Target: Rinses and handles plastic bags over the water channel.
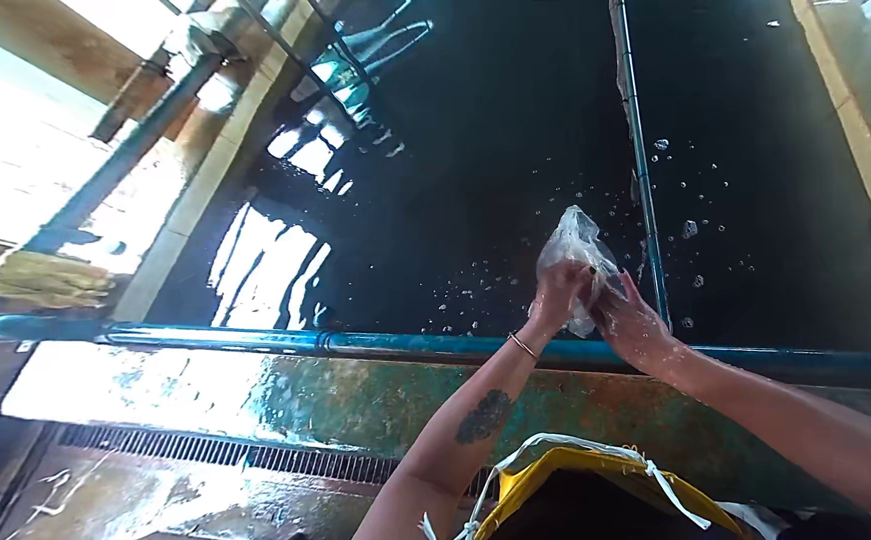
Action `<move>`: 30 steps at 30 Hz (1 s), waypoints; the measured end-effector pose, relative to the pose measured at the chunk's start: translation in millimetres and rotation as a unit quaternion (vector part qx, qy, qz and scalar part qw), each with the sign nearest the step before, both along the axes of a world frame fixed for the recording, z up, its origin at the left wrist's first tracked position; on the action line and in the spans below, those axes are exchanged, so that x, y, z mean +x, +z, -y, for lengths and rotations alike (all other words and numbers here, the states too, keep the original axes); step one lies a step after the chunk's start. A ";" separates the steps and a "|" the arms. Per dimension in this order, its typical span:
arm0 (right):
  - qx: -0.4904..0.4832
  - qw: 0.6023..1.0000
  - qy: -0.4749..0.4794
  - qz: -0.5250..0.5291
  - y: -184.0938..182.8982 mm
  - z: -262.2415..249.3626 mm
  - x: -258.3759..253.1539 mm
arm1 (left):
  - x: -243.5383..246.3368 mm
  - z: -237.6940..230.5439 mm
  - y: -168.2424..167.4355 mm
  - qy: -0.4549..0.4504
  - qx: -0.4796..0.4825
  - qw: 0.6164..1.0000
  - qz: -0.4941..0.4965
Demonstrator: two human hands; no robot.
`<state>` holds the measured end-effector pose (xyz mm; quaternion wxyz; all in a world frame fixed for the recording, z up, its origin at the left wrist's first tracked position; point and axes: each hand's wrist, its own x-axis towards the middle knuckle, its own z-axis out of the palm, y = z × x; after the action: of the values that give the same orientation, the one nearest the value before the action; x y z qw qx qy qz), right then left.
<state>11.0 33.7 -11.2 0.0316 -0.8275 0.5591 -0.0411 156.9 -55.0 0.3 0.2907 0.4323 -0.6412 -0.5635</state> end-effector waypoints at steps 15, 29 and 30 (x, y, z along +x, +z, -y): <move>-0.029 0.999 0.027 -0.019 -1.0 0.1 -14.5 | 18.6 24.9 24.8 -0.010 0.023 0.999 -0.034; -0.039 0.997 0.060 -0.001 -20.3 21.2 10.6 | 2.5 15.4 -4.2 -0.016 0.131 0.990 -0.045; -0.045 0.996 0.071 -0.016 -20.4 24.0 10.5 | 5.3 17.1 -3.0 -0.027 0.134 0.989 -0.051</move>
<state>21.5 9.7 -31.5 -0.0120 -0.8660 0.4973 -0.0511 162.2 -72.2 -2.7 0.2470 0.4203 -0.5555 -0.6736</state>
